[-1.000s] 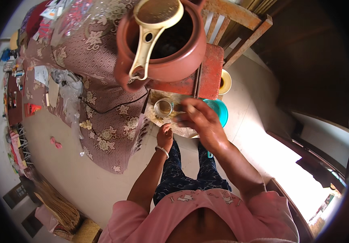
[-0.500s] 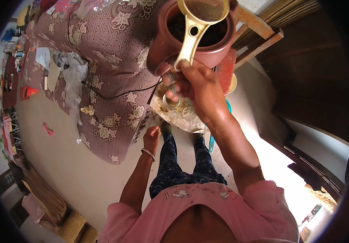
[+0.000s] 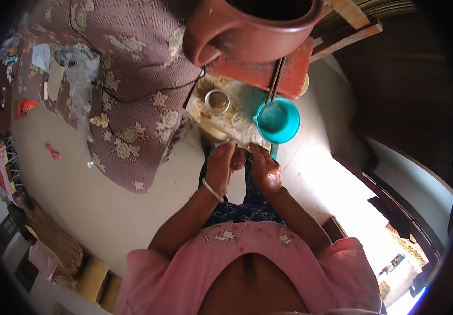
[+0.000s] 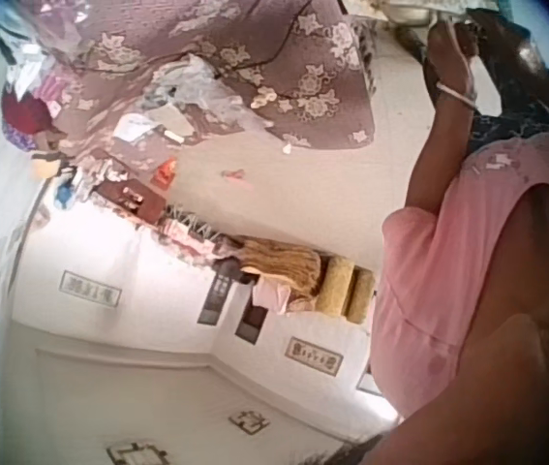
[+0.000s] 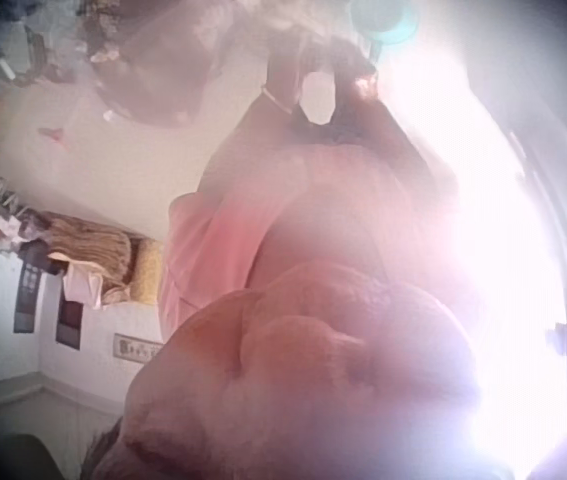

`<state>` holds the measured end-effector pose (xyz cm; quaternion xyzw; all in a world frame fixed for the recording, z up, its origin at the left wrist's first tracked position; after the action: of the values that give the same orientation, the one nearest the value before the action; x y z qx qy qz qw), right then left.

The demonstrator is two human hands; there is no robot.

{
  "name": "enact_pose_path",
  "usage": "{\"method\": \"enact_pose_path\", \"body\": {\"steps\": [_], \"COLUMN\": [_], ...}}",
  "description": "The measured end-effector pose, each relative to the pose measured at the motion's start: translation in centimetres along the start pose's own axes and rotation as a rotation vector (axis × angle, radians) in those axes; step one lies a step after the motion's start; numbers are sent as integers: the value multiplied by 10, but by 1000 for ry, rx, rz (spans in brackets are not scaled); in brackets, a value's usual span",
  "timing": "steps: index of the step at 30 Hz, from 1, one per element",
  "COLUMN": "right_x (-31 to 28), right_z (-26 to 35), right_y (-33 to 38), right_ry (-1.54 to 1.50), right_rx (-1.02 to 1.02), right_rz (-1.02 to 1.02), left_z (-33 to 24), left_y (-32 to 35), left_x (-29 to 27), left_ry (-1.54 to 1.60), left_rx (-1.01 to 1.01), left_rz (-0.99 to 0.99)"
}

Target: The person walks to an outdoor area, rinses a small jar with water from buckets, and washes their hands in a basin. They then enter a room, place the jar on a table, and pour liquid from a brown pitcher into the jar using a strainer. Finally, they close the jar with a lid.

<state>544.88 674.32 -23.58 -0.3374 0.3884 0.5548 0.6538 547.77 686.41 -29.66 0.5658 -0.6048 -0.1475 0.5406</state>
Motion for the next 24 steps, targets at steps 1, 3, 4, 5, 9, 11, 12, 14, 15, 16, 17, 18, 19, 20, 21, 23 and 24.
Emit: {"method": "enact_pose_path", "body": {"steps": [1, 3, 4, 5, 9, 11, 12, 14, 15, 16, 17, 18, 19, 20, 21, 23, 24], "right_x": [6, 24, 29, 33, 49, 60, 64, 74, 79, 84, 88, 96, 104, 112, 116, 113, 111], "right_z": [1, -8, -11, -15, -16, -16, -16, -19, -20, -21, -21, -23, -24, -25, -23, -23, -24], "right_y": [3, 11, 11, 11, 0, -7, -12, -19, -22, -24, -25, -24, -23, -22, -23, -25, -26], "right_ry": [0, -5, 13, 30, 39, 45, 62, 26, 33, 40, 47, 72, 97, 122, 147, 93, 68], "right_rx": [8, 56, 39, 21, -84, -90, -109, -101, -110, -119, -129, -138, -154, -171, -189, -154, -134], "right_rz": [11, 33, 23, 13, 32, 88, 74, 68, 75, 82, 89, 113, 138, 163, 188, 180, 175], "left_z": [7, 9, 14, 17, 18, 15, 13, 14, 15, 17, 18, 17, 17, 18, 18, 19, 20], "left_y": [-7, -18, -23, -29, -56, -70, -76, -89, -96, -104, -110, -116, -120, -124, -127, -132, -133], "left_x": [5, 5, 2, -4, -22, -32, -35, -39, -43, -49, -55, -57, -58, -59, -63, -72, -73], "left_ry": [210, 81, 18, -37, -200, -181, -153, -63, -17, 6, 21, 37, 52, 55, 41, 13, 10], "left_rx": [-54, 19, -8, 1, 50, 72, 72, 37, 21, 12, 18, 24, 30, 23, 24, 25, 20], "left_rz": [84, 100, 14, -13, -85, -106, -109, -65, -45, -39, -29, -15, -2, 15, 0, -32, -48]}}
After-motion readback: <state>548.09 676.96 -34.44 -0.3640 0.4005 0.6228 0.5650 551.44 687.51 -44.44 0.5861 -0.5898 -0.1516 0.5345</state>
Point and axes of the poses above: each hand's wrist, its own y-axis away from the middle knuckle, its own x-axis out of the palm, z = x × y, the point moved 9 cm from there along -y, towards the middle knuckle, and after that the axes turned 10 degrees about y, right-handed, at the moved point
